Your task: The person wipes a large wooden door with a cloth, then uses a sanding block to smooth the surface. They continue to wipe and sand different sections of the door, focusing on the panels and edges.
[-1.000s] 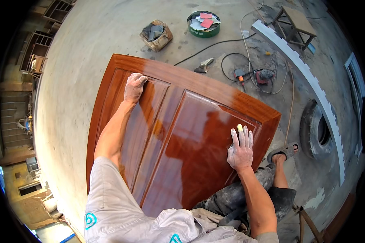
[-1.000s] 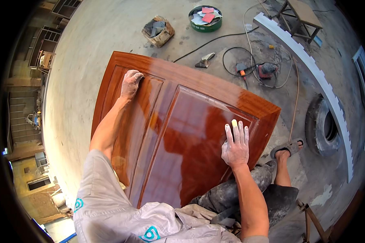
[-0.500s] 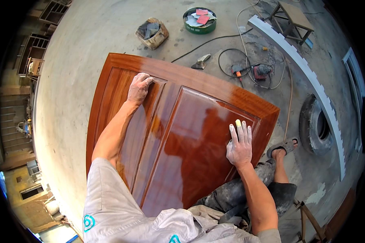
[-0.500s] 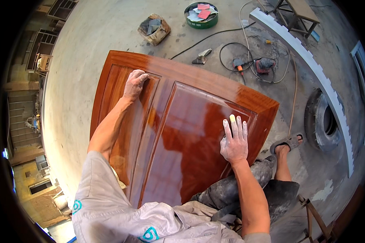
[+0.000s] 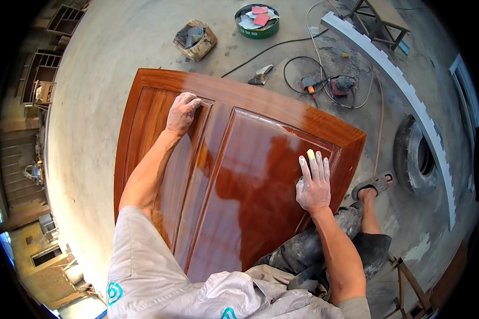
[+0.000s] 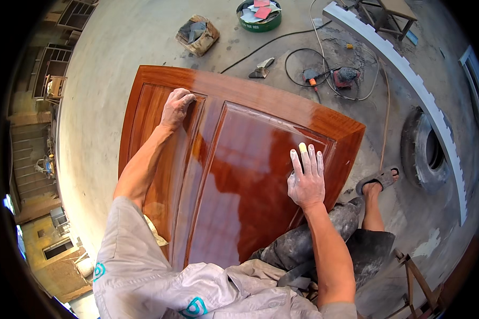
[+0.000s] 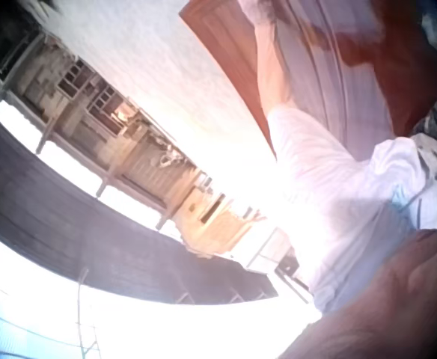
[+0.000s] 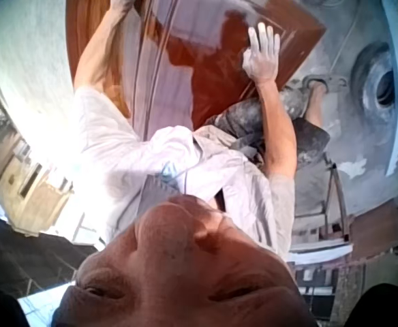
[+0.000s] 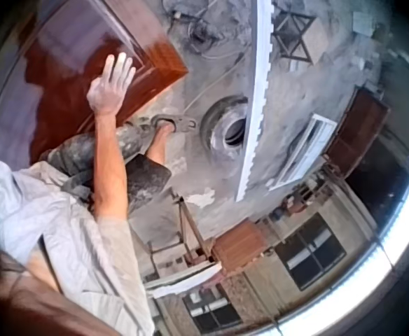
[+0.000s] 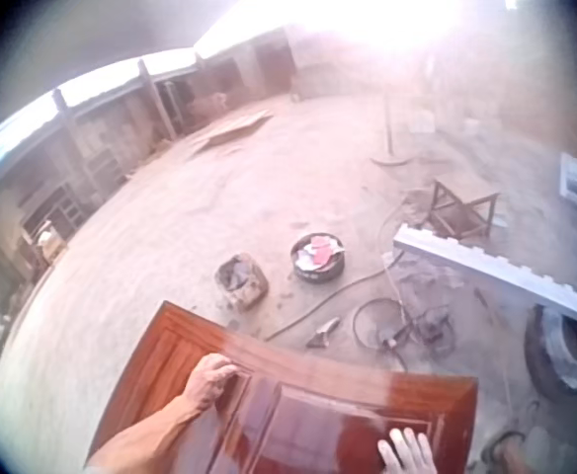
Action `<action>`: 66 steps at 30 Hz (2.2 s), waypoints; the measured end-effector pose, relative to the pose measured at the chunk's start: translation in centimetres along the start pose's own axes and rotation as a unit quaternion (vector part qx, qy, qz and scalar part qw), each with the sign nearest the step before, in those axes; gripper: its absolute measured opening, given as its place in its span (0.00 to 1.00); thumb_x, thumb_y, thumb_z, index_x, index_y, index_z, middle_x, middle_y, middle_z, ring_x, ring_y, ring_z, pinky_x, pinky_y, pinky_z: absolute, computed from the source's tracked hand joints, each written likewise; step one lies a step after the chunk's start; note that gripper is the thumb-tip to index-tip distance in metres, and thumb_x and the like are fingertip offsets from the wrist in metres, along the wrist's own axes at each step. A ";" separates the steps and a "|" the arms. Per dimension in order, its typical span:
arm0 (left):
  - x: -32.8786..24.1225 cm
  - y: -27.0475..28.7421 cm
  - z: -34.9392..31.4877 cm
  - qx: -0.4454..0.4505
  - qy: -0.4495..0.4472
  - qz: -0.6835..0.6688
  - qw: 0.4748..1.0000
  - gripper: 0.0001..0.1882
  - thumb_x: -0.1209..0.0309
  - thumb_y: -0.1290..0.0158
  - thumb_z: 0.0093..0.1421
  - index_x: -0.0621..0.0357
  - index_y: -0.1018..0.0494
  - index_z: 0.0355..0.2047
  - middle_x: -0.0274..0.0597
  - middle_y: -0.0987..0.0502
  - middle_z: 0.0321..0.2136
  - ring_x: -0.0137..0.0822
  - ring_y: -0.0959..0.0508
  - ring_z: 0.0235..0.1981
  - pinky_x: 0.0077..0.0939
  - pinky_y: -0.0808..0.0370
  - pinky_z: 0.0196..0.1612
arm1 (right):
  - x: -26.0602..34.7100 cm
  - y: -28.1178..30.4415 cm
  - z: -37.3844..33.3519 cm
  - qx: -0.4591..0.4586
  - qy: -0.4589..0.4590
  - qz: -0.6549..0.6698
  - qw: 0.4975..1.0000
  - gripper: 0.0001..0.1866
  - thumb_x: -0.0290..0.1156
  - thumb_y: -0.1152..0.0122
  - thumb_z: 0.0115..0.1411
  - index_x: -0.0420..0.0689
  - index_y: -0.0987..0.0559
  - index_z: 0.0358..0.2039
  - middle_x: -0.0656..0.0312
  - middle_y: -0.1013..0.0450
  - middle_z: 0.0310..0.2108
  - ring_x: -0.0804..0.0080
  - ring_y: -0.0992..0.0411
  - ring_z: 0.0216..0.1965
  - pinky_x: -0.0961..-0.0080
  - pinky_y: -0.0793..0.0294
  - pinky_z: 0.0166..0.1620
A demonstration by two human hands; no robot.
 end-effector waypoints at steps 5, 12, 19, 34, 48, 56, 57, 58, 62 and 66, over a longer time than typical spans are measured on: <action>2.1 1.2 -0.2 0.033 0.045 0.041 0.998 0.07 0.74 0.44 0.65 0.54 0.18 0.41 0.42 0.19 0.42 0.48 0.21 0.49 0.40 0.24 0.55 | 0.2 -0.1 0.2 -0.002 -0.001 0.009 1.000 0.39 0.28 0.38 0.55 0.48 0.31 0.71 0.51 0.42 0.75 0.47 0.47 0.78 0.46 0.50 0.79; -4.5 0.5 -3.2 -0.080 0.268 -0.131 0.951 0.06 0.77 0.38 0.63 0.63 0.16 0.40 0.49 0.17 0.36 0.47 0.16 0.37 0.38 0.21 0.44 | -0.1 -0.1 0.1 0.001 -0.003 -0.007 1.000 0.39 0.28 0.39 0.55 0.47 0.30 0.71 0.50 0.42 0.75 0.47 0.47 0.78 0.46 0.51 0.79; -5.2 -1.9 -2.1 -0.110 0.265 -0.063 0.956 0.06 0.77 0.38 0.62 0.64 0.16 0.39 0.52 0.17 0.36 0.51 0.17 0.39 0.38 0.21 0.44 | 0.5 -0.5 0.2 -0.010 0.005 0.002 1.000 0.39 0.29 0.38 0.55 0.47 0.30 0.70 0.50 0.41 0.75 0.46 0.46 0.77 0.46 0.51 0.79; -3.8 -2.4 -8.1 -0.244 0.398 -0.033 0.884 0.21 0.60 0.51 0.77 0.69 0.22 0.53 0.56 0.21 0.57 0.51 0.23 0.57 0.44 0.28 0.62 | -0.9 -0.1 0.1 0.017 0.000 0.013 1.000 0.41 0.31 0.35 0.55 0.47 0.33 0.72 0.50 0.41 0.75 0.46 0.45 0.77 0.45 0.49 0.78; -1.5 -3.3 -8.9 -0.064 0.543 0.157 0.822 0.30 0.56 0.60 0.79 0.62 0.40 0.73 0.56 0.41 0.75 0.51 0.45 0.78 0.51 0.53 0.79 | -0.3 -0.6 -0.2 0.156 0.066 0.122 0.978 0.37 0.31 0.38 0.58 0.40 0.29 0.69 0.49 0.36 0.72 0.44 0.43 0.75 0.37 0.54 0.77; -2.8 -3.5 -6.8 -0.065 0.541 0.167 0.822 0.29 0.60 0.57 0.78 0.62 0.39 0.73 0.54 0.41 0.75 0.52 0.46 0.78 0.54 0.51 0.78 | -2.8 6.5 10.9 0.128 0.050 0.232 0.963 0.36 0.13 0.41 0.52 0.39 0.24 0.65 0.48 0.29 0.56 0.47 0.30 0.61 0.50 0.32 0.68; -2.9 -3.4 -6.5 -0.060 0.539 0.167 0.823 0.29 0.60 0.57 0.78 0.62 0.39 0.73 0.54 0.41 0.75 0.52 0.46 0.78 0.54 0.52 0.79 | -4.6 6.2 14.1 0.112 0.013 0.271 0.956 0.34 0.12 0.43 0.54 0.37 0.25 0.64 0.48 0.27 0.54 0.49 0.29 0.55 0.57 0.29 0.63; -3.0 -3.0 -6.6 -0.053 0.542 0.169 0.822 0.29 0.62 0.56 0.78 0.62 0.40 0.73 0.54 0.42 0.75 0.53 0.46 0.78 0.55 0.52 0.79 | -6.0 5.2 18.6 0.125 -0.009 0.301 0.945 0.33 0.10 0.45 0.57 0.37 0.26 0.66 0.47 0.28 0.52 0.49 0.29 0.52 0.61 0.28 0.58; -3.1 -2.8 -6.4 -0.036 0.548 0.150 0.822 0.29 0.64 0.55 0.76 0.62 0.41 0.74 0.52 0.43 0.76 0.52 0.47 0.78 0.55 0.54 0.79 | -12.2 -6.6 32.4 0.218 -0.005 0.193 0.957 0.33 0.18 0.49 0.66 0.39 0.35 0.72 0.42 0.28 0.52 0.44 0.30 0.55 0.55 0.30 0.60; -2.8 -2.7 -6.4 -0.019 0.558 0.137 0.818 0.30 0.66 0.54 0.75 0.63 0.42 0.74 0.52 0.44 0.76 0.51 0.48 0.79 0.54 0.56 0.80 | -16.8 -23.7 41.3 0.315 -0.070 0.097 0.942 0.35 0.33 0.42 0.65 0.43 0.35 0.73 0.33 0.26 0.55 0.37 0.28 0.58 0.49 0.30 0.64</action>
Point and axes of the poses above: each hand's wrist, its own z-axis towards the middle knuckle, its own y-axis out of the back of the hand, x = y × z, the point moved 5 cm from there along z, towards the middle knuckle
